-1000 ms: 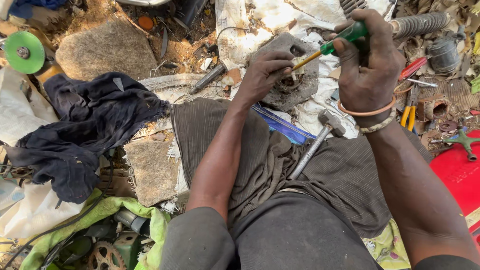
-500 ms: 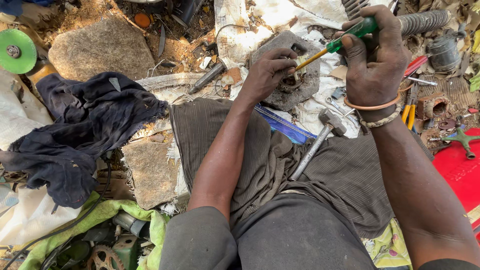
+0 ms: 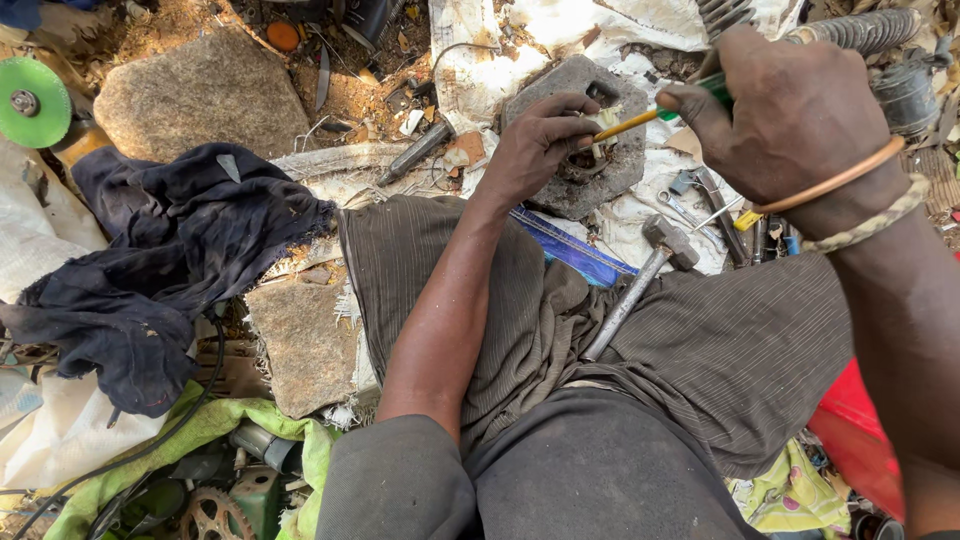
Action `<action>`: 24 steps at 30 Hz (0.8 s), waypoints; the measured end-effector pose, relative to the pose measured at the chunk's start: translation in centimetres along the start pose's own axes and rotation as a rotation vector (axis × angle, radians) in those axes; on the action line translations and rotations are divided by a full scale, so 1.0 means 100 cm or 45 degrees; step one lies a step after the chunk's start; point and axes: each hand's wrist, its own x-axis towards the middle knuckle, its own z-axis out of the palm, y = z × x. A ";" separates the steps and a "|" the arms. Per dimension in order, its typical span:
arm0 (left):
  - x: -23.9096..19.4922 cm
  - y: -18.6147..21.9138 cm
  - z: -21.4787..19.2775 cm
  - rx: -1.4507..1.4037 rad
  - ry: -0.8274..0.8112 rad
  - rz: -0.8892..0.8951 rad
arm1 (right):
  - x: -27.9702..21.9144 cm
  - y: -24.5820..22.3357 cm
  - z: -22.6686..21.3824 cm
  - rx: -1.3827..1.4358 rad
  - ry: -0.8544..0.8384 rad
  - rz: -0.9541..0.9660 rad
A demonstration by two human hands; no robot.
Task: The person is sitting on the ground and repairing a mechanical part, likely a brake assembly. They use a hammer and screwdriver to adjust and remove components from the part, which is placed on a stone. The person also picks up and places down other small parts during the process.
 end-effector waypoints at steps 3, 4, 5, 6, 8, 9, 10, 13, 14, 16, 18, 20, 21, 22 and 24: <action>-0.003 -0.002 0.004 0.035 -0.002 -0.002 | 0.007 0.001 -0.002 0.095 -0.033 -0.056; -0.002 -0.003 0.003 0.028 0.008 0.003 | 0.011 0.002 -0.003 0.142 0.017 -0.117; 0.000 -0.004 0.001 0.020 0.018 0.008 | 0.014 0.004 -0.004 0.190 0.067 -0.177; 0.000 -0.005 0.001 0.040 0.033 0.037 | 0.015 0.005 -0.004 0.229 0.067 -0.272; -0.002 -0.004 0.002 0.079 0.063 0.101 | 0.015 0.008 -0.006 0.303 0.071 -0.461; -0.003 -0.004 0.004 0.023 0.047 0.050 | 0.013 0.009 -0.006 0.319 0.040 -0.453; -0.002 -0.004 0.003 -0.026 0.034 0.002 | 0.015 0.010 -0.007 0.333 0.015 -0.451; -0.006 -0.005 0.002 -0.045 0.023 -0.010 | 0.016 0.011 -0.007 -0.121 -0.231 -0.190; -0.004 -0.006 0.001 -0.030 0.030 0.015 | 0.018 0.013 -0.009 -0.360 -0.331 -0.058; -0.002 -0.007 0.002 -0.045 0.066 0.048 | 0.024 0.015 -0.011 -0.092 -0.112 -0.318; -0.005 -0.006 0.001 -0.069 0.099 0.006 | 0.027 0.014 -0.015 0.136 -0.029 -0.473; -0.009 -0.004 -0.001 -0.097 0.129 -0.104 | 0.028 0.013 -0.020 0.322 -0.081 -0.526; -0.012 -0.002 -0.002 -0.066 0.191 -0.071 | 0.026 0.011 -0.022 0.199 -0.176 -0.354; -0.014 0.001 -0.004 -0.033 0.252 -0.035 | 0.024 0.009 -0.023 0.076 -0.263 -0.180; -0.019 0.006 -0.004 0.003 0.270 -0.091 | 0.025 0.008 -0.022 -0.054 -0.410 -0.007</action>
